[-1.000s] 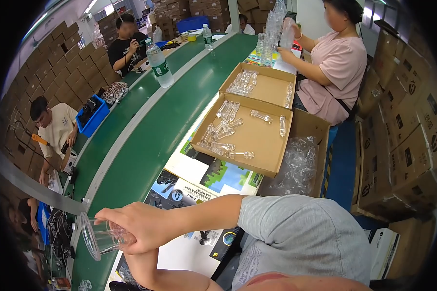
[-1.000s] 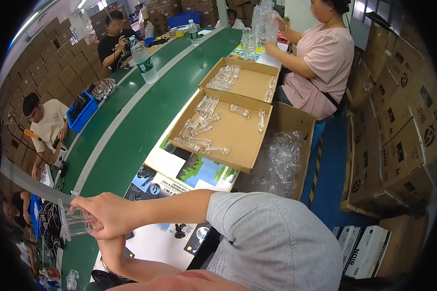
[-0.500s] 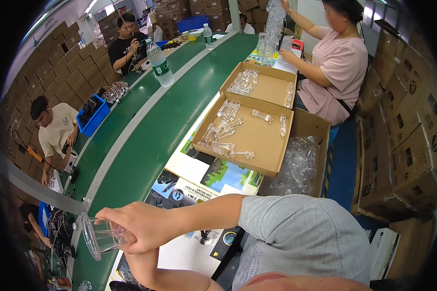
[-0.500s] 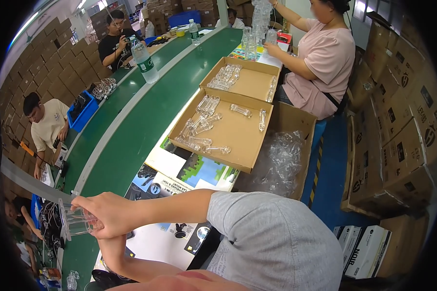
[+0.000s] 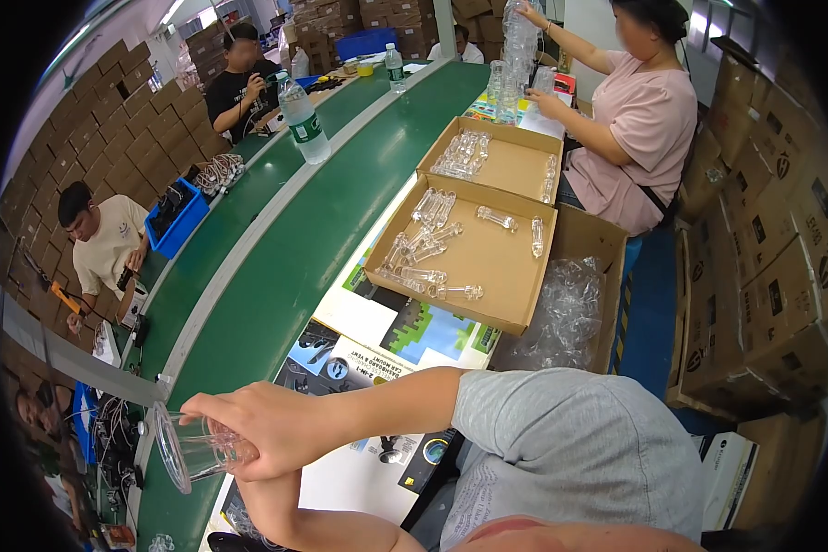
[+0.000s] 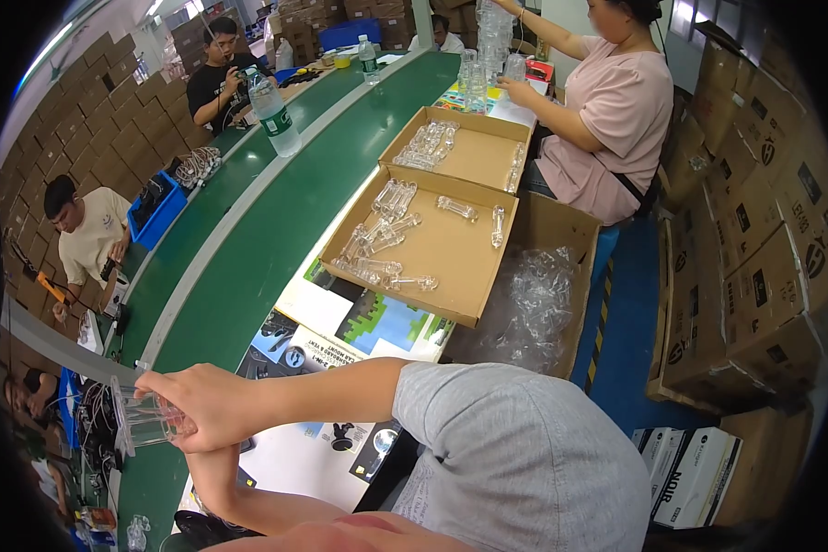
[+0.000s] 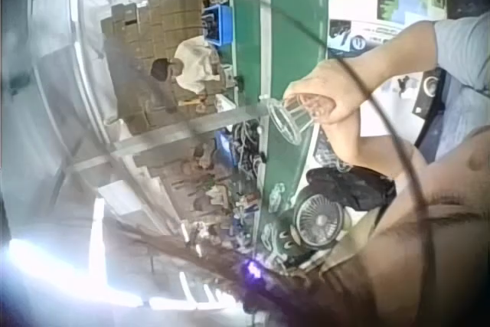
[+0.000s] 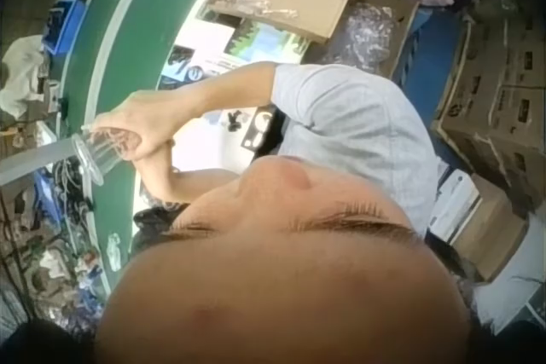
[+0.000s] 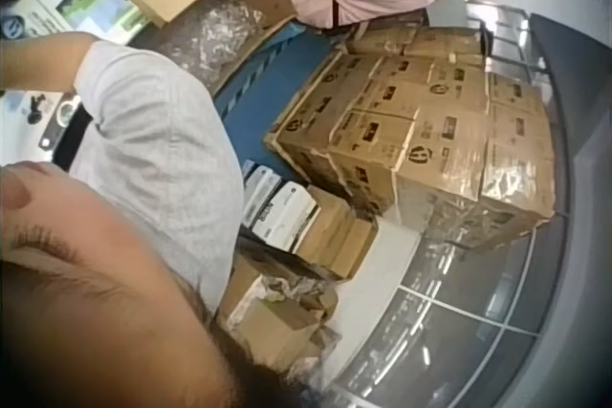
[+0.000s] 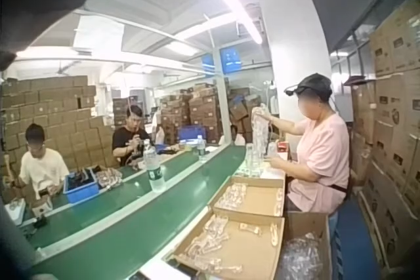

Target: Applying liquid from a squeeze bottle to plastic components and assembling them into housings on an assembly line.

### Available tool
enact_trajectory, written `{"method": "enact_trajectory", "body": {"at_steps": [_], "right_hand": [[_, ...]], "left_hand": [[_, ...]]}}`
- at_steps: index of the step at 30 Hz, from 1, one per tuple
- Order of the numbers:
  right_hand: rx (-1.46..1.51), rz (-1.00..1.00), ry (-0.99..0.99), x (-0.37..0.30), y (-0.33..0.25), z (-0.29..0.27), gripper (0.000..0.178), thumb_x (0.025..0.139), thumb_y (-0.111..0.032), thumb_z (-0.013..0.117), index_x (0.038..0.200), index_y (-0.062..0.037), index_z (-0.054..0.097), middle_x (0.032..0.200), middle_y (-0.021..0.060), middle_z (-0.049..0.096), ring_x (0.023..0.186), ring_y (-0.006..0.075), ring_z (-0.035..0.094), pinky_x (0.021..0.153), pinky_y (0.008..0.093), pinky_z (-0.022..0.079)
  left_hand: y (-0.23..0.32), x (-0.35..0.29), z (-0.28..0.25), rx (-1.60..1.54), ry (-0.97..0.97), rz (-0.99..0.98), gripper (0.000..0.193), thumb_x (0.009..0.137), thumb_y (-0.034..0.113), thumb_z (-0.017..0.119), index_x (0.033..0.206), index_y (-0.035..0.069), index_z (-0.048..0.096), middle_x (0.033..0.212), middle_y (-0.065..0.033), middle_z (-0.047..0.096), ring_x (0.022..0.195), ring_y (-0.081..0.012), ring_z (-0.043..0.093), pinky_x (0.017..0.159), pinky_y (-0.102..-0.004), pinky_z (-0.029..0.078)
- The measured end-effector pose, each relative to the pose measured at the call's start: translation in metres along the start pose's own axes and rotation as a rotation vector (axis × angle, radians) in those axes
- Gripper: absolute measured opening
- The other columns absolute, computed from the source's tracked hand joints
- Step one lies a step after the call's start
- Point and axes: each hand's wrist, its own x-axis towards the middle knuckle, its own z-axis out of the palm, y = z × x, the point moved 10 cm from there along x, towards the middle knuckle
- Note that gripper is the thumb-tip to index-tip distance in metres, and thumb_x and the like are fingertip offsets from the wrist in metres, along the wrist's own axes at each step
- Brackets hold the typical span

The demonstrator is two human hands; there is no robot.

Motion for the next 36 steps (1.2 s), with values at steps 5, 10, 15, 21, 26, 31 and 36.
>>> {"method": "enact_trajectory", "body": {"at_steps": [5, 10, 15, 21, 26, 31, 36], "right_hand": [[-0.019, 0.013, 0.017, -0.004, 0.005, -0.012, 0.057, 0.065, -0.01, 0.067, 0.116, -0.0015, 0.042, 0.076, 0.0134, 0.057, 0.072, 0.0311, 0.06, 0.061, 0.0367, 0.046], [-0.016, 0.013, 0.012, -0.004, 0.005, -0.009, 0.056, 0.066, -0.011, 0.067, 0.115, -0.0015, 0.042, 0.077, 0.0133, 0.057, 0.072, 0.0312, 0.06, 0.061, 0.0365, 0.046], [-0.024, 0.024, 0.025, -0.003, 0.006, -0.013, 0.057, 0.064, -0.011, 0.068, 0.114, -0.0026, 0.043, 0.075, 0.0132, 0.058, 0.07, 0.0317, 0.06, 0.061, 0.0374, 0.047], [-0.027, 0.01, 0.05, -0.003, 0.008, -0.011, 0.058, 0.061, -0.012, 0.07, 0.112, -0.0032, 0.043, 0.073, 0.0133, 0.059, 0.068, 0.0325, 0.061, 0.061, 0.038, 0.047], [-0.03, 0.023, 0.05, -0.004, 0.009, -0.011, 0.058, 0.062, -0.013, 0.07, 0.113, -0.0027, 0.043, 0.073, 0.0133, 0.06, 0.069, 0.0329, 0.061, 0.062, 0.0382, 0.048], [-0.036, 0.012, 0.046, -0.004, 0.008, -0.011, 0.059, 0.062, -0.013, 0.07, 0.113, -0.0026, 0.043, 0.073, 0.0135, 0.06, 0.069, 0.0332, 0.061, 0.062, 0.0385, 0.048], [-0.039, 0.002, 0.057, -0.004, 0.008, -0.011, 0.058, 0.062, -0.012, 0.07, 0.112, -0.0026, 0.043, 0.073, 0.014, 0.06, 0.069, 0.0333, 0.061, 0.062, 0.0385, 0.047]], "left_hand": [[-0.036, 0.015, 0.016, -0.015, -0.07, 0.148, 0.031, 0.076, 0.002, 0.056, 0.107, 0.0, 0.053, 0.102, -0.0132, 0.059, 0.095, -0.0244, 0.056, 0.081, -0.0347, 0.042], [0.0, 0.004, 0.01, -0.04, -0.015, -0.019, 0.032, 0.077, 0.002, 0.056, 0.109, 0.0, 0.052, 0.103, -0.0132, 0.058, 0.096, -0.0244, 0.056, 0.081, -0.0346, 0.042], [0.001, 0.007, 0.011, -0.039, -0.032, -0.01, 0.033, 0.077, 0.002, 0.056, 0.11, 0.0, 0.052, 0.102, -0.0131, 0.058, 0.095, -0.0239, 0.056, 0.081, -0.0344, 0.042], [-0.003, 0.006, 0.013, -0.049, -0.042, -0.007, 0.032, 0.078, 0.002, 0.055, 0.11, 0.0, 0.052, 0.102, -0.013, 0.058, 0.094, -0.0229, 0.056, 0.08, -0.0342, 0.042], [-0.001, 0.006, 0.011, -0.028, -0.031, 0.012, 0.029, 0.077, 0.002, 0.056, 0.106, 0.0, 0.053, 0.099, -0.0128, 0.059, 0.093, -0.0224, 0.057, 0.078, -0.034, 0.042], [-0.002, 0.007, 0.012, 0.002, -0.047, 0.0, 0.028, 0.077, 0.002, 0.056, 0.105, 0.0, 0.054, 0.097, -0.0125, 0.06, 0.092, -0.0223, 0.057, 0.077, -0.0339, 0.043], [-0.003, 0.007, 0.014, 0.006, -0.062, -0.012, 0.027, 0.077, 0.001, 0.055, 0.104, 0.0, 0.054, 0.096, -0.0123, 0.06, 0.091, -0.0219, 0.057, 0.077, -0.0338, 0.043]]}}
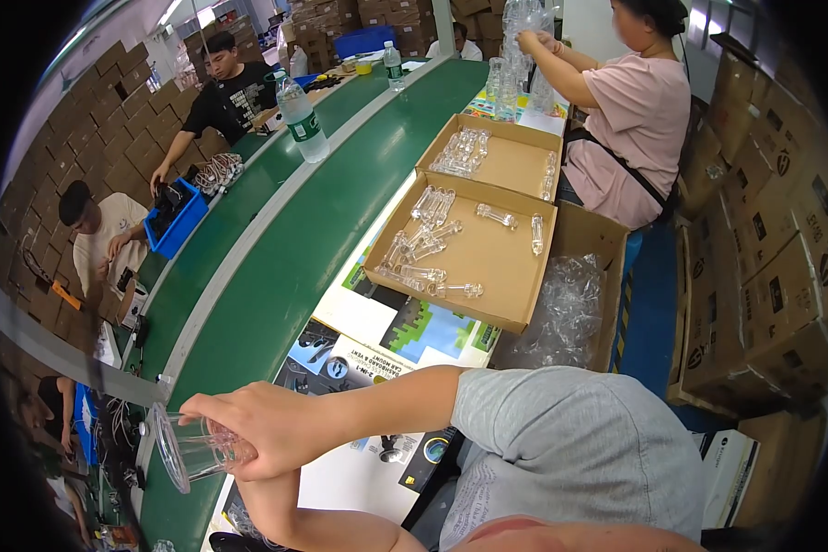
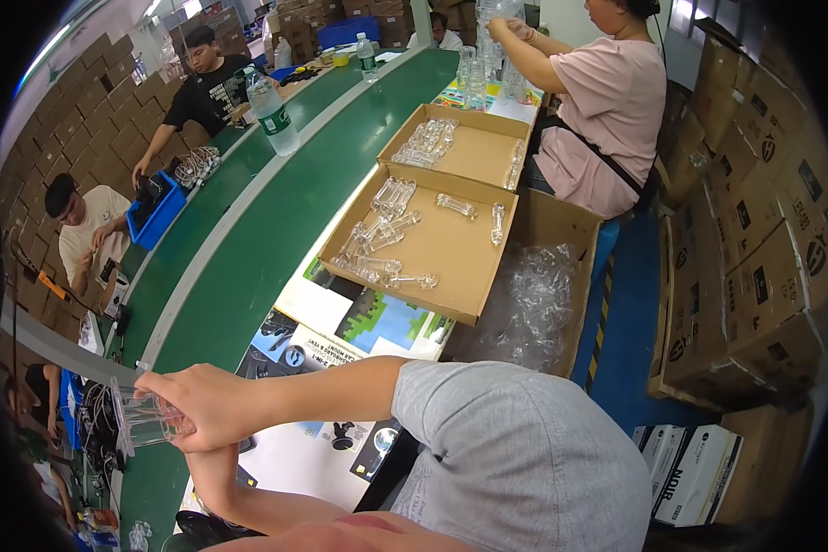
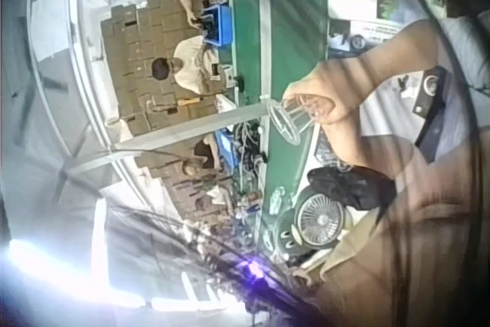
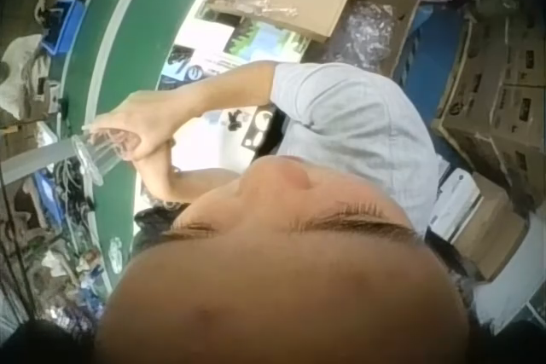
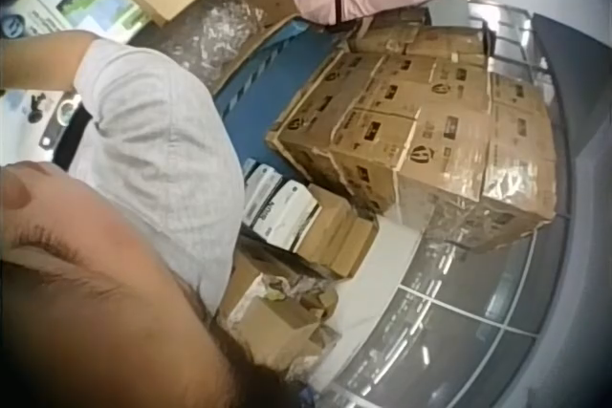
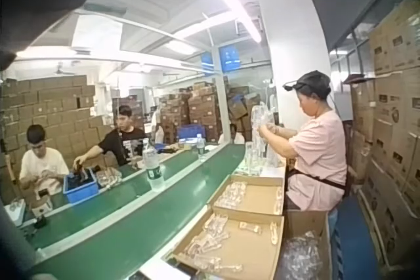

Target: Applying liquid from a squeeze bottle to plastic components and assembling them into housings on an assembly line.

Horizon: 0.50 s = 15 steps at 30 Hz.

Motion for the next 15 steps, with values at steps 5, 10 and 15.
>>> {"method": "enact_trajectory", "body": {"at_steps": [5, 10, 15], "right_hand": [[0.013, 0.001, 0.004, -0.0002, -0.0002, -0.0005, 0.057, 0.062, -0.012, 0.07, 0.112, -0.0022, 0.044, 0.072, 0.0142, 0.059, 0.069, 0.0337, 0.06, 0.062, 0.0387, 0.047], [0.015, 0.016, -0.006, -0.0002, 0.0006, 0.0001, 0.058, 0.062, -0.012, 0.07, 0.113, -0.0019, 0.044, 0.072, 0.0143, 0.059, 0.069, 0.0339, 0.06, 0.062, 0.0388, 0.047], [0.032, 0.005, -0.003, -0.0001, -0.0019, -0.0014, 0.058, 0.062, -0.012, 0.07, 0.113, -0.0018, 0.043, 0.073, 0.0144, 0.059, 0.069, 0.0338, 0.06, 0.062, 0.0387, 0.047]], "left_hand": [[-0.0026, -0.0007, -0.0026, -0.053, 0.035, 0.02, 0.027, 0.077, 0.001, 0.055, 0.103, 0.0, 0.054, 0.097, -0.0122, 0.06, 0.092, -0.0221, 0.057, 0.077, -0.0338, 0.043], [0.001, -0.0007, -0.0016, 0.037, 0.02, 0.017, 0.026, 0.077, 0.001, 0.055, 0.102, 0.0, 0.055, 0.097, -0.0125, 0.06, 0.092, -0.0222, 0.057, 0.078, -0.0337, 0.043], [0.0043, -0.0012, -0.003, 0.05, 0.03, 0.032, 0.026, 0.077, 0.001, 0.055, 0.103, 0.0, 0.055, 0.097, -0.0124, 0.06, 0.092, -0.0221, 0.057, 0.078, -0.0337, 0.043]]}}
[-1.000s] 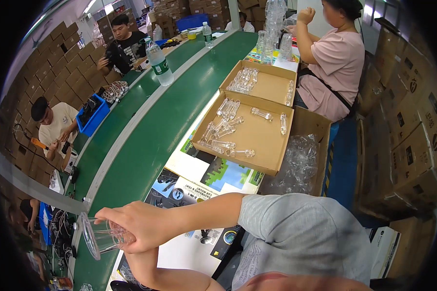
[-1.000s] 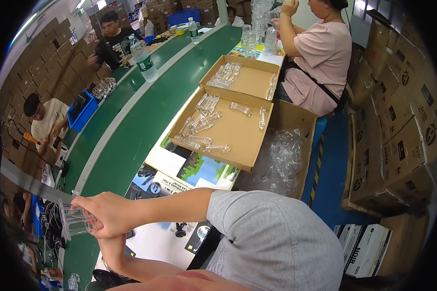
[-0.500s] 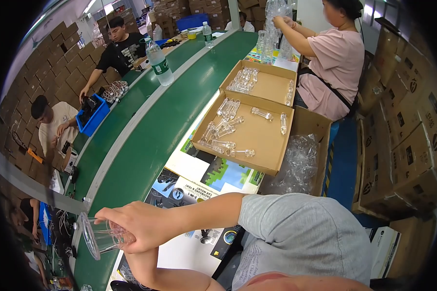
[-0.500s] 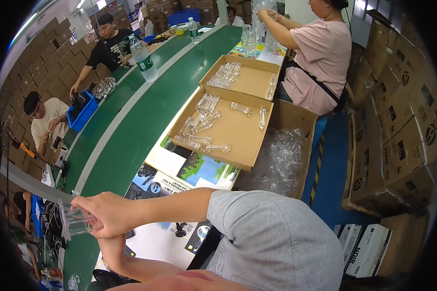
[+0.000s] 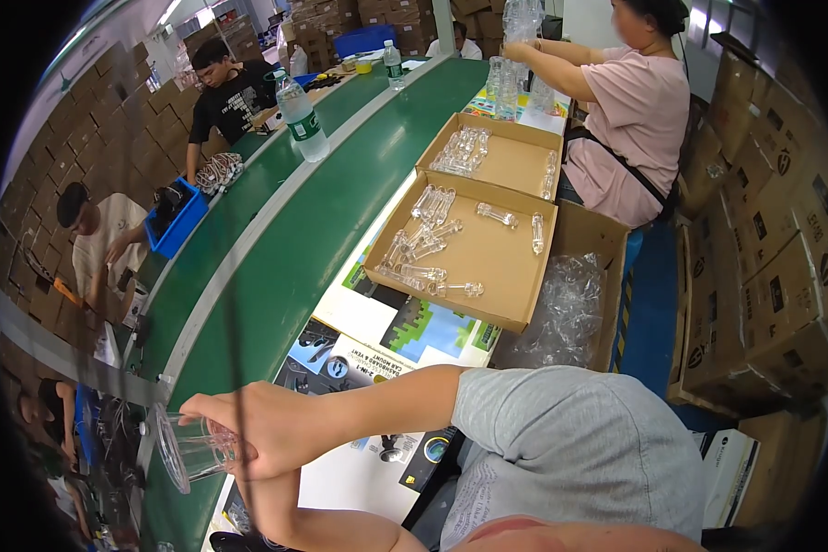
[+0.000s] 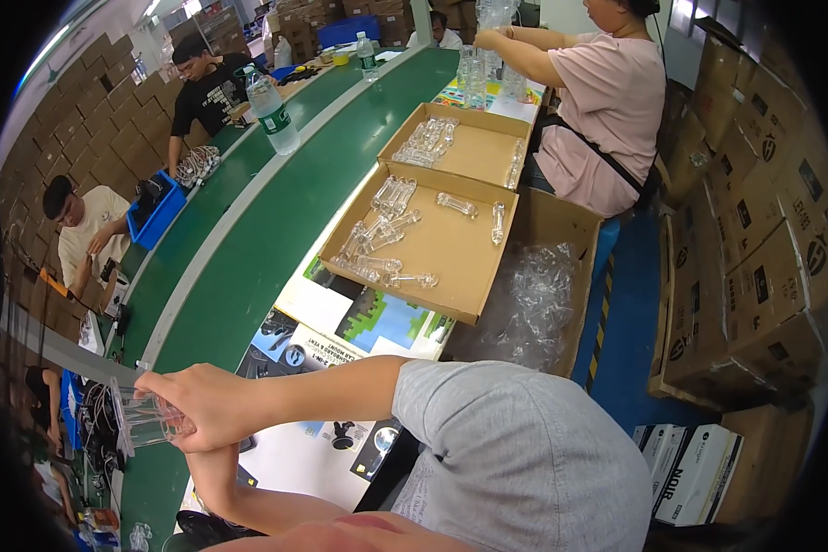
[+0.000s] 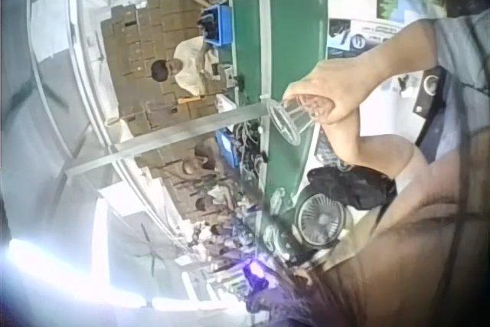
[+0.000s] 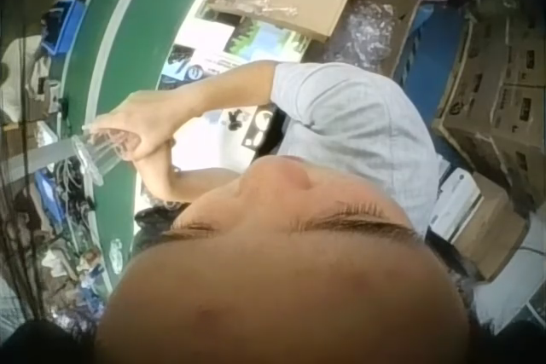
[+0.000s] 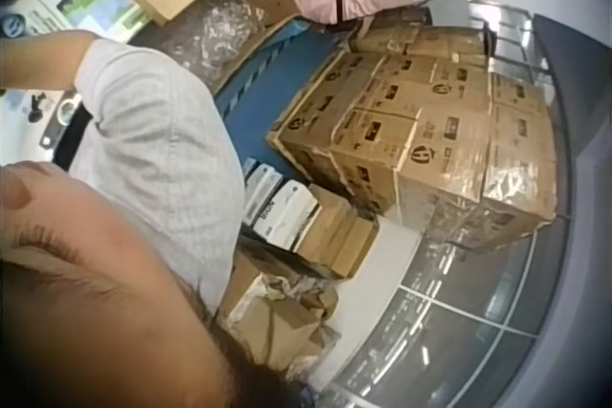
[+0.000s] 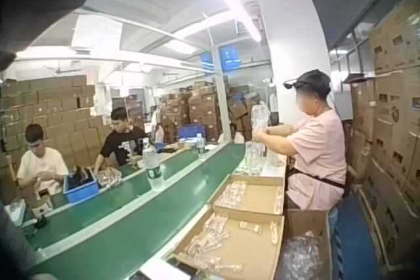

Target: Applying liquid from a squeeze bottle to plastic components and assembling them into housings on an assembly line.

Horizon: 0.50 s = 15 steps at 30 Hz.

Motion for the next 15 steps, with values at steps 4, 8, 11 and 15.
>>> {"method": "enact_trajectory", "body": {"at_steps": [4, 8, 11, 15], "right_hand": [[-0.023, 0.008, -0.004, -0.0002, 0.0029, 0.0019, 0.058, 0.062, -0.012, 0.07, 0.113, -0.0019, 0.043, 0.073, 0.0141, 0.059, 0.069, 0.0334, 0.061, 0.062, 0.0386, 0.047], [-0.027, 0.01, -0.052, -0.0002, -0.0007, 0.0023, 0.057, 0.067, -0.012, 0.07, 0.116, -0.0014, 0.041, 0.079, 0.0142, 0.058, 0.073, 0.0323, 0.06, 0.06, 0.038, 0.047], [-0.018, 0.021, -0.04, -0.0002, -0.0007, 0.0016, 0.057, 0.065, -0.012, 0.07, 0.114, -0.0018, 0.042, 0.076, 0.0139, 0.059, 0.071, 0.0328, 0.06, 0.061, 0.0383, 0.047], [-0.005, 0.01, -0.002, -0.0002, -0.0009, -0.0007, 0.056, 0.062, -0.012, 0.069, 0.112, -0.0022, 0.044, 0.073, 0.0137, 0.059, 0.069, 0.0339, 0.06, 0.062, 0.0389, 0.046]], "left_hand": [[-0.002, 0.0002, 0.0015, -0.012, -0.027, -0.036, 0.026, 0.077, 0.001, 0.055, 0.103, 0.0, 0.055, 0.098, -0.0122, 0.06, 0.092, -0.0219, 0.057, 0.079, -0.0336, 0.043], [-0.0049, -0.0002, 0.0025, -0.128, -0.014, -0.026, 0.028, 0.078, 0.002, 0.055, 0.106, 0.0, 0.054, 0.1, -0.0117, 0.059, 0.094, -0.0217, 0.057, 0.079, -0.0332, 0.043], [-0.0037, -0.0007, 0.0004, -0.066, 0.016, -0.002, 0.029, 0.079, 0.003, 0.055, 0.108, 0.001, 0.053, 0.102, -0.0116, 0.059, 0.095, -0.0211, 0.057, 0.08, -0.0329, 0.043], [-0.0025, -0.0016, 0.0015, -0.061, 0.005, -0.043, 0.028, 0.079, 0.003, 0.055, 0.108, 0.001, 0.053, 0.102, -0.0116, 0.059, 0.095, -0.0207, 0.057, 0.079, -0.0326, 0.043]]}}
